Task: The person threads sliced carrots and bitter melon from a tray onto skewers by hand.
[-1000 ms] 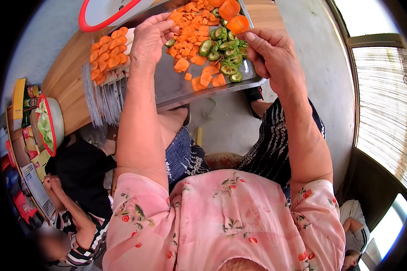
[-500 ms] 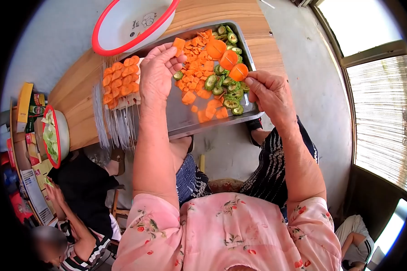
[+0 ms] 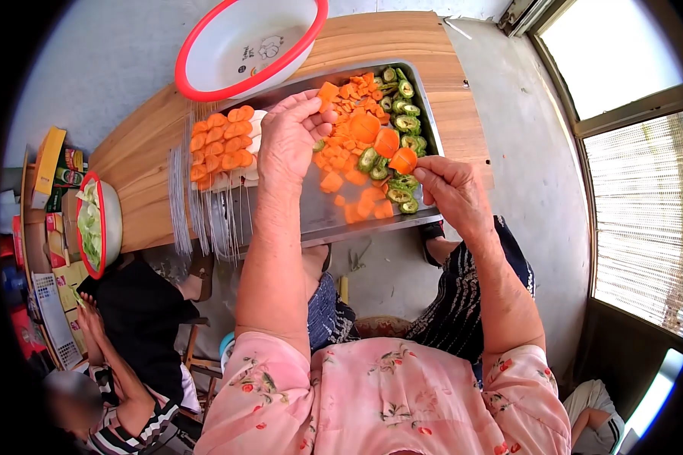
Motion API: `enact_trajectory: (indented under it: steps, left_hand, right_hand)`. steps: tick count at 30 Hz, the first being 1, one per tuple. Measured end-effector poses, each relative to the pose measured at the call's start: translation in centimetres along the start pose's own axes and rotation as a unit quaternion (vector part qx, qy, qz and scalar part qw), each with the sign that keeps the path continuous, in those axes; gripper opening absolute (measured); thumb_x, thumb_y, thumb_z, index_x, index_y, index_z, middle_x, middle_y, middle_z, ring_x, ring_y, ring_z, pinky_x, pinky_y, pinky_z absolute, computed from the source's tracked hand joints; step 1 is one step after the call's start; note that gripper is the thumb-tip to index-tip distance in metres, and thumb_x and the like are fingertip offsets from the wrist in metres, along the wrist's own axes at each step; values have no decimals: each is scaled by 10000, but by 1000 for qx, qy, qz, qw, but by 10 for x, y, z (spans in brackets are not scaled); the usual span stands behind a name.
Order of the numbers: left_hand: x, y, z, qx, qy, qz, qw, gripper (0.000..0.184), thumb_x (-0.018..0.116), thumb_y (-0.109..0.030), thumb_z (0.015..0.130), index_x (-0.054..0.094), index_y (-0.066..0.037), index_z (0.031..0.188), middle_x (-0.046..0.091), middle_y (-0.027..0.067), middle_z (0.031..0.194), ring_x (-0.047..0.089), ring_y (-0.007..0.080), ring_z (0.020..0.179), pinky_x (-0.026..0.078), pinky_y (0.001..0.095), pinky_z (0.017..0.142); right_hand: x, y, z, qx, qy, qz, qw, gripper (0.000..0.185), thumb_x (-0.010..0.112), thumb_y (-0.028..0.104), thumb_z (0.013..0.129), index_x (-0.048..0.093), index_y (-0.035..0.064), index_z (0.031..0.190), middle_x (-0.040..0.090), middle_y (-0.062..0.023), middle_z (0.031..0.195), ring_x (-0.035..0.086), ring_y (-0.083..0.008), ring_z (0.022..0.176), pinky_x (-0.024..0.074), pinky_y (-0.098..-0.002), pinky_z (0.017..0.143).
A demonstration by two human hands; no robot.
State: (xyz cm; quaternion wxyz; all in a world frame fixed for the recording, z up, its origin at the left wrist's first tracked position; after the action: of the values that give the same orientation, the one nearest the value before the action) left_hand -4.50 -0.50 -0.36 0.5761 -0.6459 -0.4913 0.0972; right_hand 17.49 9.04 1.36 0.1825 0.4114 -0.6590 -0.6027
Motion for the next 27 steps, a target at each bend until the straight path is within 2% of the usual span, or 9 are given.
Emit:
enact_trajectory:
  steps: [6,16,19,22,27]
  left_hand:
    - [0,1,0,-18,26,-15,999,190,563,-22,824,565,37,1004,629,102,826,607,134,661,491,213,573]
    - [-2,4,4,-61,51,-30,996,185,568,-22,812,577,32,989,625,91,794,589,121,620,480,194,544]
    - [2,4,2,-39,70,-5,997,186,572,-29,814,578,19,994,630,84,798,597,127,630,489,205,565]
    - [8,0,-4,2,45,52,998,172,573,-38,819,578,8,985,635,80,810,609,134,646,498,218,584]
    - [11,-2,-7,30,36,74,996,133,570,-43,824,576,-4,951,637,79,814,618,139,647,505,227,587]
  right_hand:
    - [3,-2,1,-5,2,9,1000,145,558,88,862,644,-11,923,491,19,569,452,-56,518,381,-231,482]
    - [3,-5,0,46,32,80,995,144,560,99,865,646,-1,921,484,28,567,445,-50,528,374,-222,495]
    - [4,-5,0,65,29,89,993,143,561,106,867,648,4,913,482,30,565,437,-50,528,366,-218,497]
    - [6,-4,-1,88,28,87,992,146,560,112,870,650,6,914,476,33,566,424,-50,525,359,-216,497]
    - [8,1,-3,107,28,119,987,157,554,116,877,648,-3,920,469,40,571,408,-46,523,355,-215,495]
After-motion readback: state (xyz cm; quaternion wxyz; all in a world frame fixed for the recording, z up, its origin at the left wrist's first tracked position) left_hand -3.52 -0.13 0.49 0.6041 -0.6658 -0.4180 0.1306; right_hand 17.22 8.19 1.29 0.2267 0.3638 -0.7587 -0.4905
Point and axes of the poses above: each hand's wrist, its own z-axis towards the middle knuckle, its own x-axis out of the palm, y = z × x, the point moved 2 cm from there along z, towards the middle knuckle
